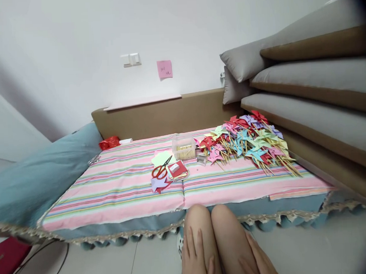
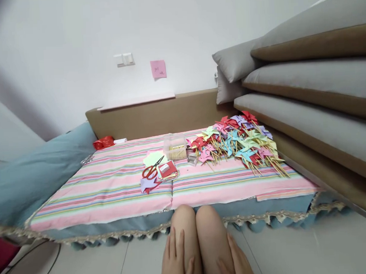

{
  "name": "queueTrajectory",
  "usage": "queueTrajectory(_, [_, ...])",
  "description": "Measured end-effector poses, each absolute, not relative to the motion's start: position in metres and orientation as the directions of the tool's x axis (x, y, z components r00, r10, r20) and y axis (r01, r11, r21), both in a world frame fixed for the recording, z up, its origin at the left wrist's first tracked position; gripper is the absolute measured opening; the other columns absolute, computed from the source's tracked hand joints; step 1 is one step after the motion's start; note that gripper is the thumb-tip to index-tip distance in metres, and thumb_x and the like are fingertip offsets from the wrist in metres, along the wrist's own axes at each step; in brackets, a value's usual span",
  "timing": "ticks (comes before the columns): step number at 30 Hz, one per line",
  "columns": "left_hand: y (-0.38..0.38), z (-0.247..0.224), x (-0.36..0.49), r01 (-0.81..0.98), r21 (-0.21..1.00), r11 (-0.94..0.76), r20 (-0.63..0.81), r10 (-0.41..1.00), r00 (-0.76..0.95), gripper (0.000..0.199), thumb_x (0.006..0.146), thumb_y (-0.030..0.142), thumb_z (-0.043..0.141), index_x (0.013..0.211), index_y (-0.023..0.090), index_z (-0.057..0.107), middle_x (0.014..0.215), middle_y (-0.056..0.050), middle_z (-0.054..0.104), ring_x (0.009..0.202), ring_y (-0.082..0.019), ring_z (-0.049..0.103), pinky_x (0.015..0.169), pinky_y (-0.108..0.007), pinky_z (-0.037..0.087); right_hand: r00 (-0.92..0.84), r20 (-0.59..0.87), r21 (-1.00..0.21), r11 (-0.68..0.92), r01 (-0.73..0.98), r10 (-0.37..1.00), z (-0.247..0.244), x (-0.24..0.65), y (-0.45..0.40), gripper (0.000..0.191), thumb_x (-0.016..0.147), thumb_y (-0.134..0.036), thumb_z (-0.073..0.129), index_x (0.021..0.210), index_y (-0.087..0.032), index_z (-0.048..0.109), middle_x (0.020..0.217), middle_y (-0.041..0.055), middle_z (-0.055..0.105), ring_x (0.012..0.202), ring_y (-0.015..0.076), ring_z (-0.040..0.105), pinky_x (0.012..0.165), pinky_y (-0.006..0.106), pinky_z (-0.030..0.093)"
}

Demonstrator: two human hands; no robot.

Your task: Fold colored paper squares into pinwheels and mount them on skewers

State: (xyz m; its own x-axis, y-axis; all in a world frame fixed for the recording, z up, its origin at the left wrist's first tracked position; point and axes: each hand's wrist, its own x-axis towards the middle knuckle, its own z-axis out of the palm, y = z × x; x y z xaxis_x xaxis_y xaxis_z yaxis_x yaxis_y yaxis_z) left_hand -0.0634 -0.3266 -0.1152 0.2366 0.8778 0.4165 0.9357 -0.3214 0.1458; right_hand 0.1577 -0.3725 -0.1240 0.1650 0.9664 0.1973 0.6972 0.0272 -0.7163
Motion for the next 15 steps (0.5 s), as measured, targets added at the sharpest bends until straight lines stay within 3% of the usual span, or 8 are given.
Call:
queueTrajectory(3, [-0.351,-0.124,-0.061,0.963,0.107,-0.248,0.46,0.871,0.173,0.068,0.068,0.022,0.063,0.135,0.021,0.051,0.143,-0.017,0.045,0.128,-0.04,0.042,0.094,-0.051,0.044,0.013,0.276,-0.576,0.154,0.803,0.961,-0.134,0.165,-0.374,0.076,0.09,-0.035,0.047,0.152,-0.016,0.007,0.147,0.0184,0.038,0.134,0.0312,0.039,0.103,0.044,0.044])
queueTrajectory(6, [-0.365,-0.127,-0.062,0.985,0.082,-0.154,0.483,0.87,0.096,0.063,0.064,0.025,0.068,0.127,0.024,0.059,0.135,-0.016,0.053,0.125,-0.043,0.044,0.091,-0.054,0.045,-0.097,0.361,-0.458,0.267,0.848,0.927,-0.143,0.158,-0.37,0.084,0.089,-0.032,0.049,0.151,-0.022,-0.006,0.147,0.0183,0.038,0.131,0.0328,0.043,0.099,0.045,0.047])
queueTrajectory(12, [-0.348,-0.094,-0.069,0.994,0.108,-0.034,0.431,0.902,-0.016,0.061,0.071,0.026,0.062,0.132,0.029,0.054,0.143,-0.016,0.045,0.128,-0.044,0.039,0.093,-0.055,0.042,-0.141,0.403,-0.444,0.328,0.834,0.904,-0.119,0.118,-0.335,0.084,0.088,-0.033,0.051,0.151,-0.021,-0.004,0.146,0.0193,0.038,0.13,0.033,0.045,0.097,0.046,0.049])
queueTrajectory(15, [-0.312,-0.071,-0.076,0.986,0.162,0.027,0.369,0.925,-0.086,0.058,0.078,0.022,0.054,0.136,0.024,0.05,0.145,-0.019,0.041,0.126,-0.043,0.043,0.092,-0.058,0.042,-0.149,0.392,-0.477,0.339,0.811,0.908,-0.105,0.097,-0.311,0.084,0.086,-0.033,0.053,0.151,-0.019,0.002,0.149,0.0185,0.034,0.133,0.0333,0.041,0.098,0.048,0.047])
